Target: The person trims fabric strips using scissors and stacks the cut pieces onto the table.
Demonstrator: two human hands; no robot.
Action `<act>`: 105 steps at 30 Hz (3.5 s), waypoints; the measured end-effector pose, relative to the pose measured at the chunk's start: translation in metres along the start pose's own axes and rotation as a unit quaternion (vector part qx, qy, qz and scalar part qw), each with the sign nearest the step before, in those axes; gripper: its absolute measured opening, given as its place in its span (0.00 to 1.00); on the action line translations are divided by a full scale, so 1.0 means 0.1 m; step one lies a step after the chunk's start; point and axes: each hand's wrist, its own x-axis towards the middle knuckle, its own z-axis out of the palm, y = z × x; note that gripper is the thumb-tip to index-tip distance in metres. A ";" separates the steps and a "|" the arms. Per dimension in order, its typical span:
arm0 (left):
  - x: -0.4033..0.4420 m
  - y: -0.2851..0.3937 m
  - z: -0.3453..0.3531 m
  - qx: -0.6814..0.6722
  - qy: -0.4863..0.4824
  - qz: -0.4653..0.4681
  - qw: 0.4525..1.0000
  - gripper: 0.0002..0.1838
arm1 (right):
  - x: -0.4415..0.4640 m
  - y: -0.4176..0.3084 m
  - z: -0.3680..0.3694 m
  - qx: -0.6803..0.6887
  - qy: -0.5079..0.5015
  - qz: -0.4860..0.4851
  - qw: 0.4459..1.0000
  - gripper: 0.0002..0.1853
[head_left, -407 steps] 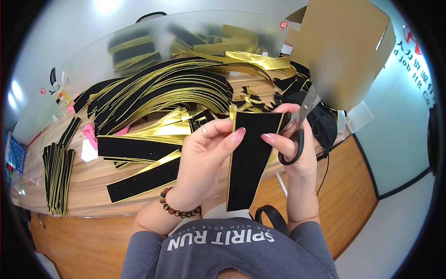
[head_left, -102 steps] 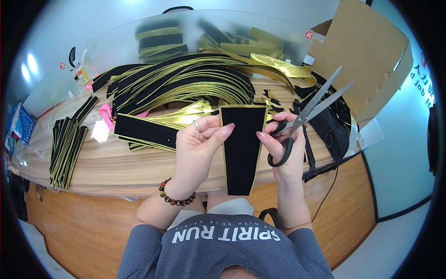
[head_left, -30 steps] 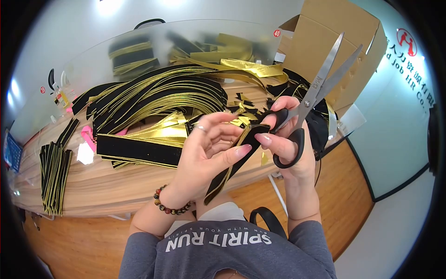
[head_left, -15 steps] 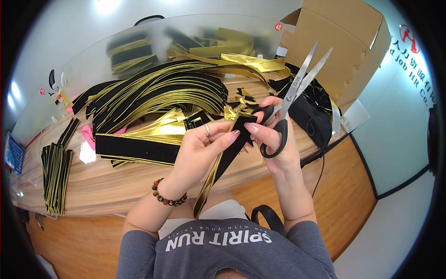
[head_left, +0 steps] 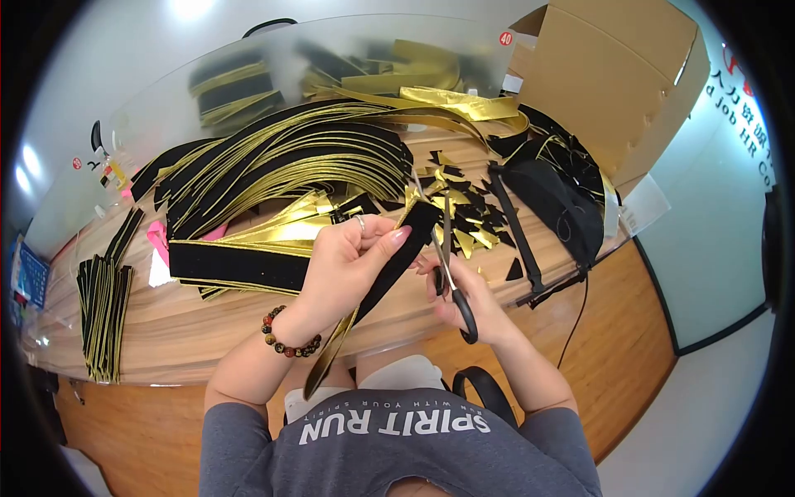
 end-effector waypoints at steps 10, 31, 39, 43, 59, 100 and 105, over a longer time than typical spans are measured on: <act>0.02 -0.11 0.09 0.122 -0.001 0.035 0.992 0.10 | -0.02 -0.03 -0.03 -0.050 -0.046 0.057 0.996 0.40; 0.16 -0.17 0.17 0.011 -0.033 -0.040 0.999 0.11 | -0.07 0.06 0.00 -0.100 0.094 0.050 0.989 0.19; 0.37 -0.30 0.17 -0.020 -0.088 -0.070 0.993 0.12 | -0.09 0.28 -0.07 -0.059 0.115 0.061 0.990 0.19; 0.44 -0.49 0.15 0.176 -0.076 0.009 0.981 0.12 | -0.12 0.36 -0.07 -0.013 0.113 0.047 0.992 0.22; 0.42 -0.41 0.32 0.104 -0.061 -0.027 0.992 0.11 | -0.06 0.32 -0.10 0.049 0.104 0.018 0.993 0.25; 0.60 -0.82 0.19 0.206 -0.125 -0.095 0.966 0.13 | 0.11 0.76 -0.06 -0.041 0.131 0.075 0.988 0.16; 0.61 -0.75 0.17 0.242 -0.163 -0.147 0.945 0.12 | 0.19 0.74 -0.01 0.056 0.128 -0.046 0.989 0.16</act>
